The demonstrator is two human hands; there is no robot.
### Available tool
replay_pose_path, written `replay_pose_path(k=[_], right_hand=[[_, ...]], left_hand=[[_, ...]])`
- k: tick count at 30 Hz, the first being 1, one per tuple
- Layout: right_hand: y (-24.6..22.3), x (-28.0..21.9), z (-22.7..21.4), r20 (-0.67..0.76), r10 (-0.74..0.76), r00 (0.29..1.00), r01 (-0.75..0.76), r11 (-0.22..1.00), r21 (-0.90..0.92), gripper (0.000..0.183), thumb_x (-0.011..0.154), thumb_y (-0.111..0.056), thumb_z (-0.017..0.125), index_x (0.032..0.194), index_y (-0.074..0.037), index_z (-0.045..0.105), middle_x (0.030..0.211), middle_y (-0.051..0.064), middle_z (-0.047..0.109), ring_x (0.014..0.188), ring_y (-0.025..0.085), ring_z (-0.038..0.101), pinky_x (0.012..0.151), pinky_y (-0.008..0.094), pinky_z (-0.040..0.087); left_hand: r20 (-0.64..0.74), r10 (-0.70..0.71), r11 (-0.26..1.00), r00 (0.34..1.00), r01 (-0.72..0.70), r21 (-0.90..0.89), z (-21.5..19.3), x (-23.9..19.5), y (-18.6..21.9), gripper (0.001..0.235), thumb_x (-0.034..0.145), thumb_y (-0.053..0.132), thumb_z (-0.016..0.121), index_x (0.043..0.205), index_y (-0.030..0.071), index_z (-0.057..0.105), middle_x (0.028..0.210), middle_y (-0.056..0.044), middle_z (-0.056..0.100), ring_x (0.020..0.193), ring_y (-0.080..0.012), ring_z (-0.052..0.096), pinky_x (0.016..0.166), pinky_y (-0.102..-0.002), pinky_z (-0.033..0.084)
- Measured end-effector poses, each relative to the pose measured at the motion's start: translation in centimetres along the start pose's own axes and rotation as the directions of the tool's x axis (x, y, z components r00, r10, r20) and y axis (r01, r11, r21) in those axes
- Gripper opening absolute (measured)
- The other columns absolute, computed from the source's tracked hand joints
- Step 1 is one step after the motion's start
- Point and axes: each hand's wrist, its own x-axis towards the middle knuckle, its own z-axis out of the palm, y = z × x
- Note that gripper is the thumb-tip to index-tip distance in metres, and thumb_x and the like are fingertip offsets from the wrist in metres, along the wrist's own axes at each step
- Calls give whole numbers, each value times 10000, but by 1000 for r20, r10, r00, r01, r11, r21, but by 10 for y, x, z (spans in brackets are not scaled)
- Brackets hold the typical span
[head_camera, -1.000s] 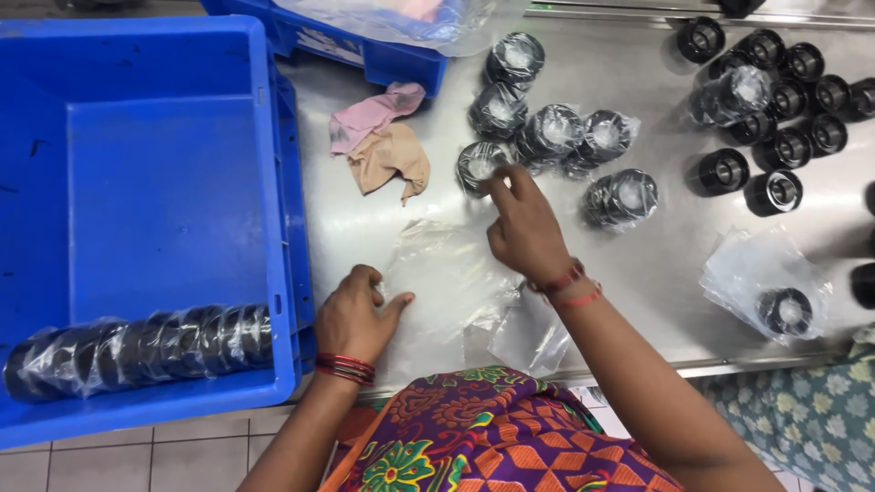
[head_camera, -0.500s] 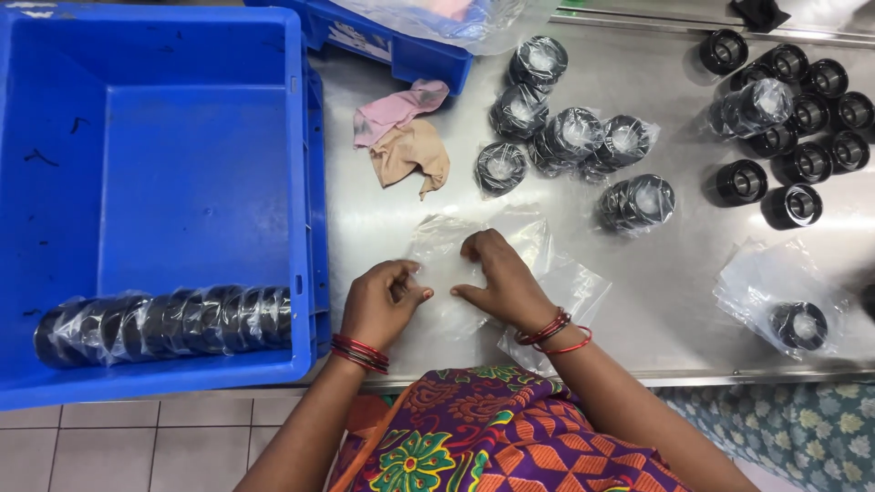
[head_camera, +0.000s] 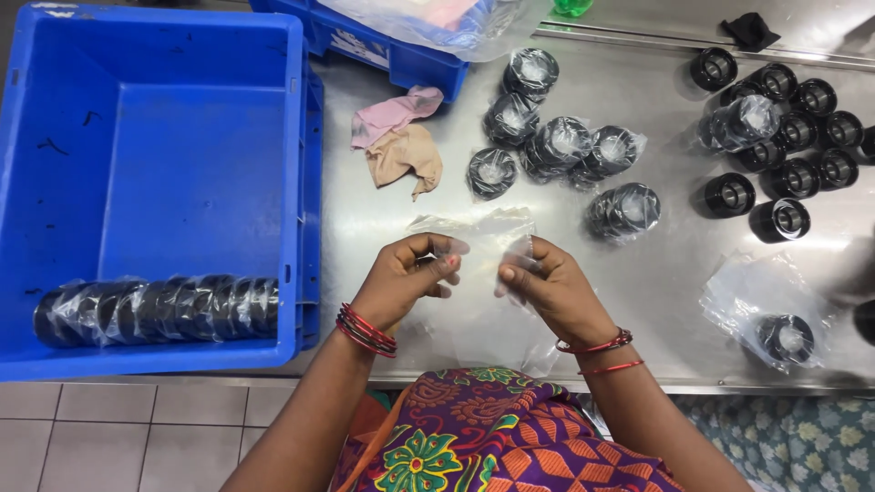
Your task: Packing small circular metal parts into plastic bags on a production floor.
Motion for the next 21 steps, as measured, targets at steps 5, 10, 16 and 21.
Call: replay_pose_path(k=[5, 10, 16, 21], right_hand=[[-10, -15, -13, -20, -7, 1000, 9, 994, 109, 220, 932, -180, 732, 1088, -56, 638, 862, 18, 690, 735, 88, 622, 629, 230, 480], [-26, -24, -31, 2, 27, 1000, -27, 979, 202, 292, 895, -194, 717, 1140, -87, 601, 893, 10, 692, 760, 110, 660, 629, 243, 498], [-11, -22, -66, -57, -53, 997, 53, 999, 5, 224, 1007, -290, 641, 1040, -69, 626, 778, 32, 641, 657, 112, 570, 585, 272, 453], [-12, -17, -52, 45, -573, 818, 340, 419, -842, 349, 1059, -247, 639, 790, -31, 588, 677, 150, 580, 615, 320, 558, 578, 426, 422]], left_hand=[[-49, -9, 1000, 999, 8, -16, 23, 8, 1, 259, 946, 254, 687, 1106, 64, 759, 908, 0, 734, 814, -91, 679, 691, -267, 578], [-120, 36, 999, 992, -33, 24, 48, 15, -4, 230, 940, 237, 723, 1049, 41, 770, 848, -6, 723, 756, -82, 660, 644, -249, 543], [-194, 113, 990, 974, -94, 105, 86, 31, -21, 192, 931, 222, 733, 991, 40, 727, 826, 9, 687, 726, -72, 635, 626, -251, 539], [-522, 406, 902, 751, -234, 364, 104, 135, -171, 327, 1114, 291, 579, 996, 18, 715, 781, -1, 616, 733, -94, 550, 675, -248, 492]])
